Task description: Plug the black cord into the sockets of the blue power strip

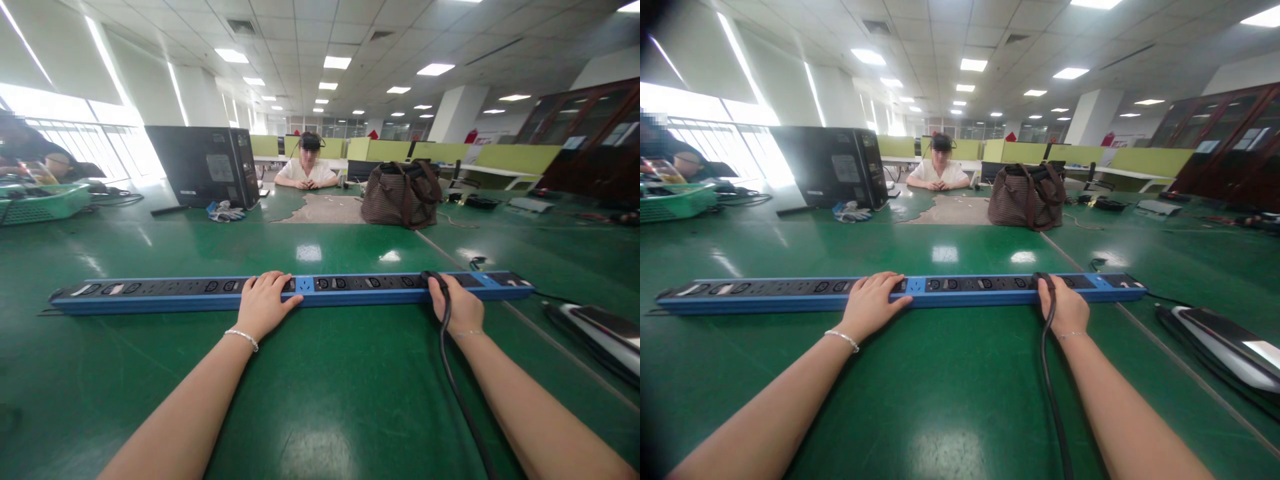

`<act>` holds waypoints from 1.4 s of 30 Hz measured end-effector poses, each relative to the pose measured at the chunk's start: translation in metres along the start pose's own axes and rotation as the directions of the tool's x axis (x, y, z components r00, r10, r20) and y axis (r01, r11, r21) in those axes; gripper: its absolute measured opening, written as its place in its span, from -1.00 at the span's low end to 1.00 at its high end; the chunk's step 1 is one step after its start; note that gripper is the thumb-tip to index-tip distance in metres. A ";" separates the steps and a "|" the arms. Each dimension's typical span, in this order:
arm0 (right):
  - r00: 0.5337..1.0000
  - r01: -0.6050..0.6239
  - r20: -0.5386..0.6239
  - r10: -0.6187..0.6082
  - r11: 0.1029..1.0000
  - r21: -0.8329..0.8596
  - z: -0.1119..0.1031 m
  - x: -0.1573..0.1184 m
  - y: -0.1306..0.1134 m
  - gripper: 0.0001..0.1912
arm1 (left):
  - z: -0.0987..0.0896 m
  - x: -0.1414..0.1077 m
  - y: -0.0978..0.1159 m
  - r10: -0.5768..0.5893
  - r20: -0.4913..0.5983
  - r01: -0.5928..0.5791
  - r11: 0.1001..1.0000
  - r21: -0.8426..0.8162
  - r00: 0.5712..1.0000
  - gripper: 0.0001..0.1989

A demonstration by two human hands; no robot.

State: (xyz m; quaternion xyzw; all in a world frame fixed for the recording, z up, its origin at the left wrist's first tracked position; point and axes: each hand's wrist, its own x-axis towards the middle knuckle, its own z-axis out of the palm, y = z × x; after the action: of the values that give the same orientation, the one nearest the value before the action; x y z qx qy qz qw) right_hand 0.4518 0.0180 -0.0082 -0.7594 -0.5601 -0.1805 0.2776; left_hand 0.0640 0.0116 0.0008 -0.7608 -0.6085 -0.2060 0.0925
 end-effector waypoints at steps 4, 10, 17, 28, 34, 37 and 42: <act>0.992 -0.123 -0.017 0.123 0.992 0.025 -0.001 0.002 0.001 -0.49 | -0.001 0.000 0.000 -0.004 0.003 0.004 1.000 0.003 1.000 -0.51; 0.981 -0.094 -0.155 0.118 0.984 0.154 -0.008 0.017 0.019 -0.52 | -0.001 0.001 0.000 0.000 0.010 0.000 1.000 0.003 1.000 -0.50; 0.938 -0.247 -0.196 0.285 0.949 0.195 -0.017 0.036 0.068 -0.53 | -0.001 0.001 0.000 0.002 0.006 -0.002 1.000 0.001 1.000 -0.51; 0.941 -0.183 -0.221 0.257 0.934 0.308 0.002 0.035 0.092 -0.58 | 0.001 0.001 -0.001 0.006 0.004 -0.006 1.000 0.005 1.000 -0.50; 0.936 -0.220 -0.196 0.293 0.919 0.328 0.007 0.035 0.092 -0.59 | 0.002 0.001 -0.002 0.005 0.002 -0.005 1.000 0.006 1.000 -0.49; 0.936 -0.224 -0.190 0.297 0.917 0.331 0.011 0.038 0.099 -0.58 | 0.003 0.001 -0.003 0.008 0.000 -0.008 1.000 0.006 1.000 -0.49; 0.946 -0.208 -0.185 0.264 0.938 0.277 0.011 0.040 0.099 -0.59 | 0.002 0.001 -0.003 0.011 0.004 -0.011 1.000 0.014 1.000 -0.48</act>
State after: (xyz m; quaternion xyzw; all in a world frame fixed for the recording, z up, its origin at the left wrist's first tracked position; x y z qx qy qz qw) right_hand 0.5582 0.0331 -0.0147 -0.7549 -0.4487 -0.1552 0.4525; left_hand 0.0615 0.0144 -0.0013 -0.7639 -0.6058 -0.1995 0.0979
